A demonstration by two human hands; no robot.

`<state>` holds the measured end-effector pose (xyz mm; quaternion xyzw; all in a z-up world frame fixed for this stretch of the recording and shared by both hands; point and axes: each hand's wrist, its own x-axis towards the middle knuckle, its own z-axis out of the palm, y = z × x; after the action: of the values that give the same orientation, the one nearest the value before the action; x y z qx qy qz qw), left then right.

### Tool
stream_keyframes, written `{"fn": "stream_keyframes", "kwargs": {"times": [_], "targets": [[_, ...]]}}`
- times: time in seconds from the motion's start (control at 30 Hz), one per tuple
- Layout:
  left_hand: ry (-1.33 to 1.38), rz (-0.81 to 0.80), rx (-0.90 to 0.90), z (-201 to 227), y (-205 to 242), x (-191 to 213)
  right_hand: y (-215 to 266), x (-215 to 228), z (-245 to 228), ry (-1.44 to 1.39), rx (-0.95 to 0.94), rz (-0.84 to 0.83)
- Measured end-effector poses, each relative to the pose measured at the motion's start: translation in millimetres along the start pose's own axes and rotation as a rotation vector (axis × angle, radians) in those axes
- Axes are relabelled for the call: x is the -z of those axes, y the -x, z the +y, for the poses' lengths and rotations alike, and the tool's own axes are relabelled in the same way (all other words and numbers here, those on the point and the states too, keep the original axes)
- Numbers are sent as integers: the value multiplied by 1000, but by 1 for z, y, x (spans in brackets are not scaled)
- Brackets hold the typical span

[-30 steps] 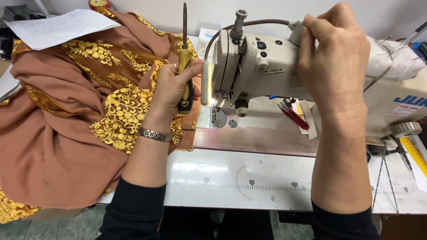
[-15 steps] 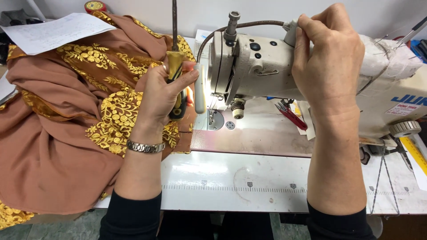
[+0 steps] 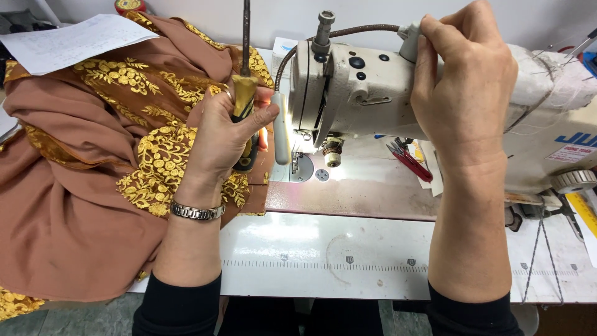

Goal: Using a screwdriver to adjust a sewing machine and handling a small jar.

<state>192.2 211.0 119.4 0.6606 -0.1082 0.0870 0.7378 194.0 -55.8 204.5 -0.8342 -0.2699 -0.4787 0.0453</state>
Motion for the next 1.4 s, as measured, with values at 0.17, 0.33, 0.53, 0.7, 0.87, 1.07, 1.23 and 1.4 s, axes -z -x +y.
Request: {"fn": "stream_keyframes", "kwargs": {"times": [0.17,0.33,0.53,0.7,0.87,1.07,1.23,1.4], "targets": [[8,-24,-10,-5,-3,3,1,-2,3,25,8,2],[24,-4,26,5,1,1,2,-3,7,27,24,-4],[58,79,98,11,0,7,0,0,9,70,-3,-52],[63,254,396,32,18,28,2,37,-19,-166,142,116],[-183,-5,435,45,37,66,40,76,-77,-554,31,-267],[-385,-157,570,65,36,85,114,9,-55,-426,-108,-1036],[-543,-181,554,62,13,77,128,-43,-12,-187,-403,-893],[-550,-280,531,27,0,82,131,-61,-12,-56,-583,-924]]}}
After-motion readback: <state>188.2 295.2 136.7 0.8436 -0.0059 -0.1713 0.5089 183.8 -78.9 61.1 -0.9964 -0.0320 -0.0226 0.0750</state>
